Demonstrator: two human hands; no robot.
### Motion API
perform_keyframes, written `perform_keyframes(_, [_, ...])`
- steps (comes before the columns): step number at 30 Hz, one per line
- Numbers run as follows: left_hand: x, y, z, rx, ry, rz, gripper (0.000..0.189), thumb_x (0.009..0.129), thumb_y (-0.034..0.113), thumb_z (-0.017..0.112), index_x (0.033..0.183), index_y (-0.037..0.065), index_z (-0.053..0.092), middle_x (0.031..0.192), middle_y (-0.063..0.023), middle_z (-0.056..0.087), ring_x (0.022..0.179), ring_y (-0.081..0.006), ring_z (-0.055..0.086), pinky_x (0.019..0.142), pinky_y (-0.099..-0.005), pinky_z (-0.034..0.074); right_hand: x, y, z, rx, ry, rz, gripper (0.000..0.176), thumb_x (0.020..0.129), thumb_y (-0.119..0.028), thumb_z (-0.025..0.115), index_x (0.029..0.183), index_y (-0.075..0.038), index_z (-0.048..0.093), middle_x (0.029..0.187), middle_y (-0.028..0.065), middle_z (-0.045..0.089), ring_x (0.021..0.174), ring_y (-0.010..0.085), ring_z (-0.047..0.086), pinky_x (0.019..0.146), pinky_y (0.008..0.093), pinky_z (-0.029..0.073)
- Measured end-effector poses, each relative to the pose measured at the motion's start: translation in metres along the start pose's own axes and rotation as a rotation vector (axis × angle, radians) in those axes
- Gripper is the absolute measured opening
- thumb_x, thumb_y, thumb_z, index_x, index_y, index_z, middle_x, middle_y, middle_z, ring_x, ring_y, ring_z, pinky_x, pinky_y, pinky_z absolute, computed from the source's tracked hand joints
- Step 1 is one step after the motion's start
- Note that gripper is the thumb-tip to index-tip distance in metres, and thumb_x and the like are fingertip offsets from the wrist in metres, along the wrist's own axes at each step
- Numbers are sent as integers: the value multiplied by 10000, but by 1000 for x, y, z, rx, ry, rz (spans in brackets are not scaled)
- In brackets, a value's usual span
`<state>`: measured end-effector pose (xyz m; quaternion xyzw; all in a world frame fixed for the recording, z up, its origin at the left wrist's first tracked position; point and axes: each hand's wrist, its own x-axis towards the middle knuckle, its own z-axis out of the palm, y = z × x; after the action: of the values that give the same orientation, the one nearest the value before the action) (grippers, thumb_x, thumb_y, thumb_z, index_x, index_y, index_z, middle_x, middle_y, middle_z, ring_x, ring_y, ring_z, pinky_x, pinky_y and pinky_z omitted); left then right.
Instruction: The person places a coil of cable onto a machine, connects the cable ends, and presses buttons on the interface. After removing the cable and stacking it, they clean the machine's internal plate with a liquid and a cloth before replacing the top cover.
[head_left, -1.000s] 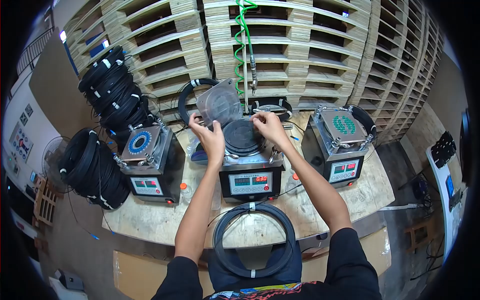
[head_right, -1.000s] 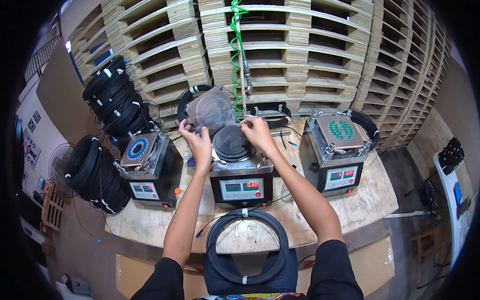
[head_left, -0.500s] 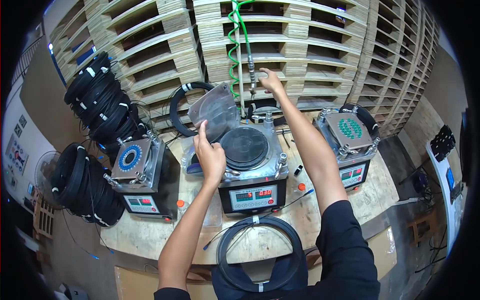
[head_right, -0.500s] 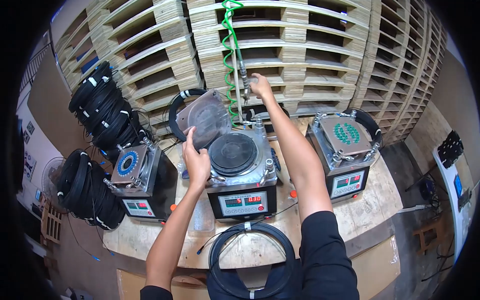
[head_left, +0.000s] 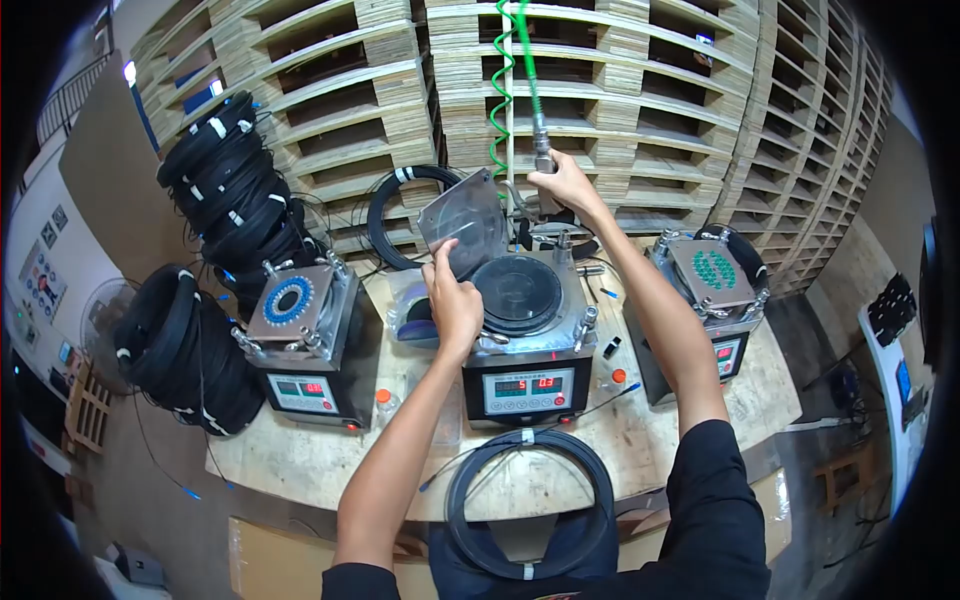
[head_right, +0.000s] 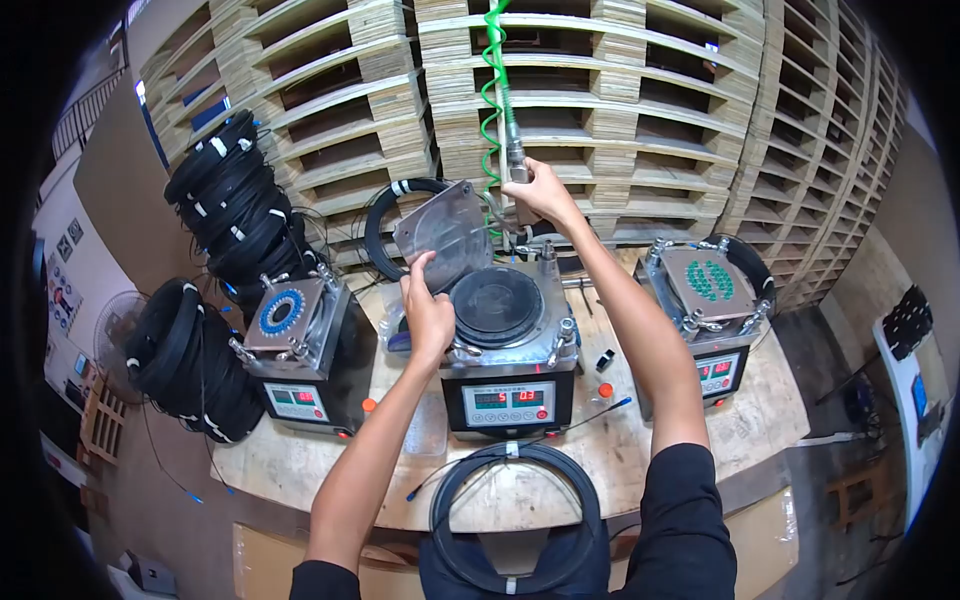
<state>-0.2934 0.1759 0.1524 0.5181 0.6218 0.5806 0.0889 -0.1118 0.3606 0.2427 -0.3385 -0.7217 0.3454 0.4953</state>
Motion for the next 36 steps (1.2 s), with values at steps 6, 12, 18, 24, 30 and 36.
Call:
perform_keyframes(6, [1, -7, 3, -14, 31, 18, 620, 785, -132, 510, 1351, 119, 546, 1300, -223, 524, 1221, -432, 546, 1042, -459, 430, -71, -51, -1, 34, -10, -4, 443, 857, -81, 684, 1287, -64, 578, 1020, 77, 603, 737, 112, 593, 717, 271, 512])
perform_keyframes(12, [4, -17, 6, -32, 17, 14, 598, 771, -133, 498, 1316, 104, 571, 1209, -229, 599, 1191, -424, 567, 1037, -454, 432, -141, -96, -3, 358, -172, 109, 670, 942, 26, 598, 1538, -197, 388, 1179, 96, 496, 948, 217, 712, 797, 296, 571])
perform_keyframes(18, [4, -10, 3, 29, -13, -83, 569, 744, -131, 512, 1263, 79, 612, 1261, -224, 646, 1243, -397, 581, 1067, -417, 432, -153, -79, -15, 309, -22, 143, 511, 985, -121, 620, 1479, -193, 511, 1023, 21, 543, 878, 125, 682, 693, 234, 473])
perform_keyframes(24, [3, -13, 6, -17, 41, -13, 542, 770, -111, 520, 1262, 90, 627, 1235, -218, 651, 1214, -396, 582, 1047, -434, 439, -163, -72, -4, 303, -9, 131, 414, 1021, -155, 580, 1434, -129, 566, 876, -19, 530, 792, 99, 659, 694, 242, 498])
perform_keyframes(30, [-1, -8, 5, 17, 106, -46, 531, 739, -123, 521, 1227, 34, 661, 1221, -213, 692, 1188, -372, 641, 1039, -394, 461, -142, -54, 23, 172, 181, 34, 377, 988, -124, 606, 1365, -102, 618, 860, 32, 564, 687, 113, 633, 632, 278, 490])
perform_keyframes(36, [-1, -4, 4, 26, 123, -65, 529, 746, -108, 557, 1241, 57, 643, 1213, -210, 690, 1177, -384, 639, 1032, -411, 462, -152, -49, 38, 58, 171, 6, 391, 991, -100, 602, 1382, -103, 601, 722, -31, 529, 617, 67, 571, 556, 264, 454])
